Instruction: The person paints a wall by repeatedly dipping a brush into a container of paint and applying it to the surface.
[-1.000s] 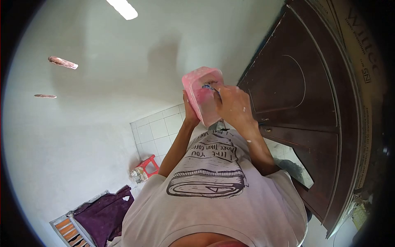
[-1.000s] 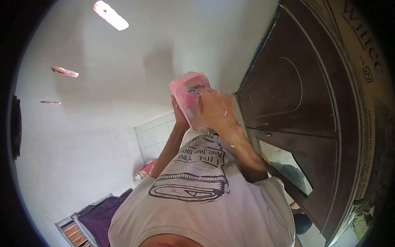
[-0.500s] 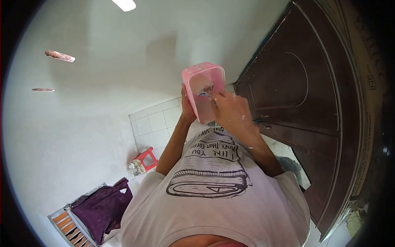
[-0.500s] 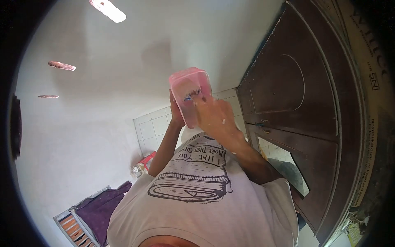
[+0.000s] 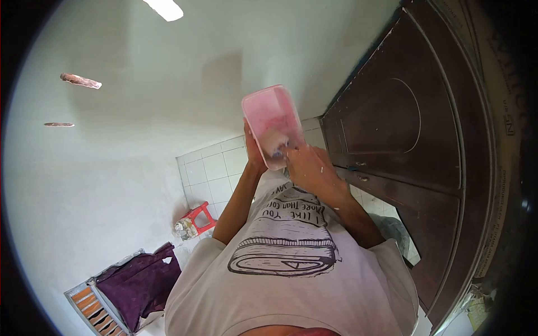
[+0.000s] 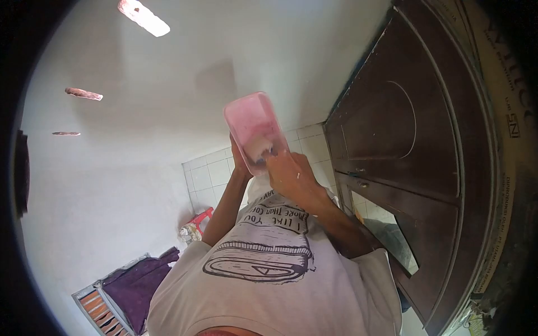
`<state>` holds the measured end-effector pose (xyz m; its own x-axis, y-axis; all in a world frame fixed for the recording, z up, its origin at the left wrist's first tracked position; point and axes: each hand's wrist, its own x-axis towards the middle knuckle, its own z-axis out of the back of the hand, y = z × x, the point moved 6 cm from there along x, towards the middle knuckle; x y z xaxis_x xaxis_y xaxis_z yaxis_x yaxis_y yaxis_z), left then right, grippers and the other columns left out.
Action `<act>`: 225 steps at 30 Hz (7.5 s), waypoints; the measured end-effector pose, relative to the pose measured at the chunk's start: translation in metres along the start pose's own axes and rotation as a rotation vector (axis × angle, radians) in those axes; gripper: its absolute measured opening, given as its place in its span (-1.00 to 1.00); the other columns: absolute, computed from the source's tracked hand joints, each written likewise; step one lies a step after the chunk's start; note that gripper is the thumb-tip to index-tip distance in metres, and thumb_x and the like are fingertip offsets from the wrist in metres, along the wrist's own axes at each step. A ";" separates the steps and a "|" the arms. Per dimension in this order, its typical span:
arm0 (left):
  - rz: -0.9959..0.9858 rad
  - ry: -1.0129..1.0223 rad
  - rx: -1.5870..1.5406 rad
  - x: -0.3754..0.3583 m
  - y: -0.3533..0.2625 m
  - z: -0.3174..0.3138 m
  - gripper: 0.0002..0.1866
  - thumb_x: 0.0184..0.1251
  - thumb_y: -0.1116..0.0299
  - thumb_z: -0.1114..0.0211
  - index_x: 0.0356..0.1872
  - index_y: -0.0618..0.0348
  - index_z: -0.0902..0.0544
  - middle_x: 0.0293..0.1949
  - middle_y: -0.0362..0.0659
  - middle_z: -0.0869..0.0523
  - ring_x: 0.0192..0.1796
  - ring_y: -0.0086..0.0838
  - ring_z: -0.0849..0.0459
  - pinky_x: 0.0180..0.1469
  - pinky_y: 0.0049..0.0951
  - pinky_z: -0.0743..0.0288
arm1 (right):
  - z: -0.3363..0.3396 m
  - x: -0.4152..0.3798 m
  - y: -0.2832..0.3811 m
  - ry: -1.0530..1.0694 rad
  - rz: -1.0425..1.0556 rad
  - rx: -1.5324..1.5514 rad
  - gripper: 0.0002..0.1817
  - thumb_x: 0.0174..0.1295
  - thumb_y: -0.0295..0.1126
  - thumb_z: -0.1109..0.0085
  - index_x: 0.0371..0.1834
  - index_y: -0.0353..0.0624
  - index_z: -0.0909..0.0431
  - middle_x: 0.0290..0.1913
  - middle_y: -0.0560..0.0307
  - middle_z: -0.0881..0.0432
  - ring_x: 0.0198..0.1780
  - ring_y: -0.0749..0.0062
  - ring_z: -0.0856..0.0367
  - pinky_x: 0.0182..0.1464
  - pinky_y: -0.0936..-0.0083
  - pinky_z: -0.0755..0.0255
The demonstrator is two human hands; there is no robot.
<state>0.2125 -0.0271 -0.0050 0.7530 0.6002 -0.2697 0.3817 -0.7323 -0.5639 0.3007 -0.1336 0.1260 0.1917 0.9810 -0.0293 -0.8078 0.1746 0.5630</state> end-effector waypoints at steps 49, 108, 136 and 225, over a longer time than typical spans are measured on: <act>-0.436 -0.240 -0.410 -0.130 -0.073 0.122 -0.23 0.54 -0.35 0.13 0.54 -0.06 -0.25 0.40 -0.11 -0.47 0.39 -0.14 -0.48 0.42 0.03 -0.41 | -0.221 0.165 -0.039 0.233 -0.484 1.657 -0.81 0.55 -0.22 -0.02 -0.04 -0.06 -0.33 -0.50 0.30 -0.37 -0.59 0.66 -0.31 -0.58 0.62 -0.22; -0.575 -0.310 -0.332 -0.173 -0.094 0.166 -0.28 0.54 -0.28 0.13 0.44 0.06 -0.33 0.17 0.00 -0.62 0.15 -0.04 -0.66 0.19 0.06 -0.60 | -0.262 0.274 -0.097 0.093 -0.689 0.939 -0.66 0.51 -0.14 0.14 -0.15 -0.18 -0.52 -0.52 0.02 -0.57 -0.58 0.44 -0.53 -0.59 0.34 -0.40; -0.697 -0.299 -0.347 -0.203 -0.107 0.159 -0.29 0.55 -0.28 0.11 0.49 -0.01 -0.29 0.32 -0.10 -0.54 0.30 -0.15 -0.57 0.32 0.01 -0.52 | -0.078 0.305 0.116 -0.076 -0.233 1.336 -0.65 0.51 -0.18 0.07 -0.46 -0.07 -0.42 -0.70 0.30 -0.33 -0.73 0.63 -0.19 -0.74 0.58 -0.09; -0.592 -0.341 -0.212 -0.148 -0.132 0.122 -0.34 0.56 -0.18 0.09 0.40 0.15 -0.33 0.17 0.06 -0.60 0.18 -0.03 -0.64 0.17 0.06 -0.63 | -0.109 0.244 -0.060 -0.221 -0.392 0.589 -0.45 0.60 -0.06 0.22 -0.30 -0.33 -0.57 -0.57 -0.16 -0.61 -0.53 0.00 -0.67 -0.41 0.20 -0.59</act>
<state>-0.0148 0.0200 0.0137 0.1909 0.9580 -0.2139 0.7968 -0.2785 -0.5362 0.3348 0.1047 -0.0050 0.5628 0.8051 -0.1870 -0.2360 0.3733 0.8972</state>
